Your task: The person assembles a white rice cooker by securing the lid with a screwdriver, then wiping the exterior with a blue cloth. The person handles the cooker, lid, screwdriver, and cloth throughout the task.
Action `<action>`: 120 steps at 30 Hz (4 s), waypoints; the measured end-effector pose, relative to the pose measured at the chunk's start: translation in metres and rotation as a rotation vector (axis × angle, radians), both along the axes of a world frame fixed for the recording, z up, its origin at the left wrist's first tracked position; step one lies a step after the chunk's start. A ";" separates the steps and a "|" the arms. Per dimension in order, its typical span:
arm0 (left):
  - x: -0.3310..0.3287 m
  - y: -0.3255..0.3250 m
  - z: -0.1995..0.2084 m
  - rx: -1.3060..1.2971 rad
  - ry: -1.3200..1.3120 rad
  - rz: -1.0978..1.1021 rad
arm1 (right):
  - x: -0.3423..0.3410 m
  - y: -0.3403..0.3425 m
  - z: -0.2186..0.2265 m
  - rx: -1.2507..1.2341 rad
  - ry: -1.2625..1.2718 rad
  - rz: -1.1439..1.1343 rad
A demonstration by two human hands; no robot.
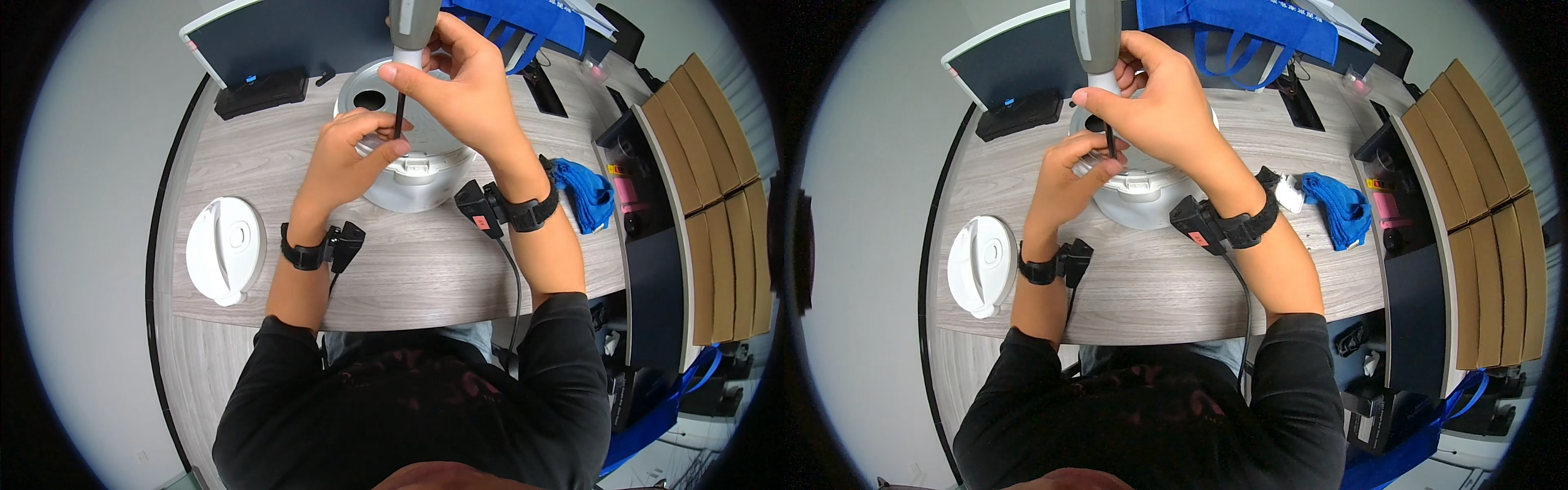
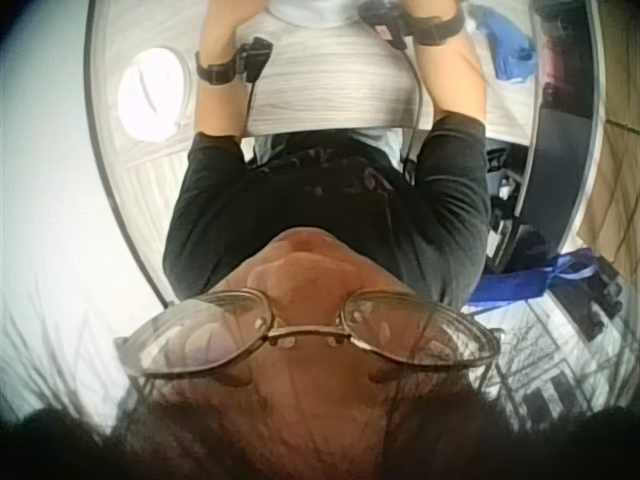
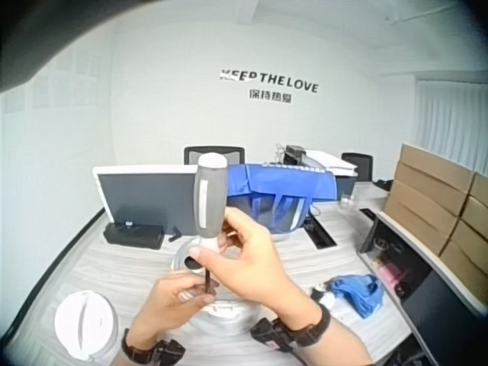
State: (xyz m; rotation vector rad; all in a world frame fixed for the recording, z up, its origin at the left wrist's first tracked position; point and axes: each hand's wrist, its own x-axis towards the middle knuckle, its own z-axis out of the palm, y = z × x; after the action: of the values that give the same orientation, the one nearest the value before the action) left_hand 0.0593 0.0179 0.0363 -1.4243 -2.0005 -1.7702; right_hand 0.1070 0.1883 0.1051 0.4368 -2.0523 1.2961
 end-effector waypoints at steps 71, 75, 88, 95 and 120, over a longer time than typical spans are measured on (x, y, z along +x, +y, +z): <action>-0.007 0.005 -0.014 0.065 -0.065 -0.053 | 0.001 0.001 -0.008 -0.185 -0.004 0.125; -0.008 0.003 -0.010 0.028 -0.042 -0.081 | 0.000 -0.001 -0.011 -0.032 0.036 -0.037; -0.014 0.000 -0.006 0.000 0.041 -0.167 | -0.007 0.000 -0.010 -0.092 0.031 0.161; -0.014 -0.001 -0.010 0.016 -0.021 -0.181 | 0.004 -0.011 -0.003 -0.094 0.012 0.088; -0.044 -0.045 -0.014 -0.173 0.342 0.031 | 0.045 -0.011 -0.040 -0.203 -0.088 -0.004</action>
State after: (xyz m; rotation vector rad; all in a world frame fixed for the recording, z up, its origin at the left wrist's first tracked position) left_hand 0.0150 -0.0275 0.0223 -1.6070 -2.0122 -1.2605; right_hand 0.1523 0.1777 0.0654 0.2874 -1.9657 1.5272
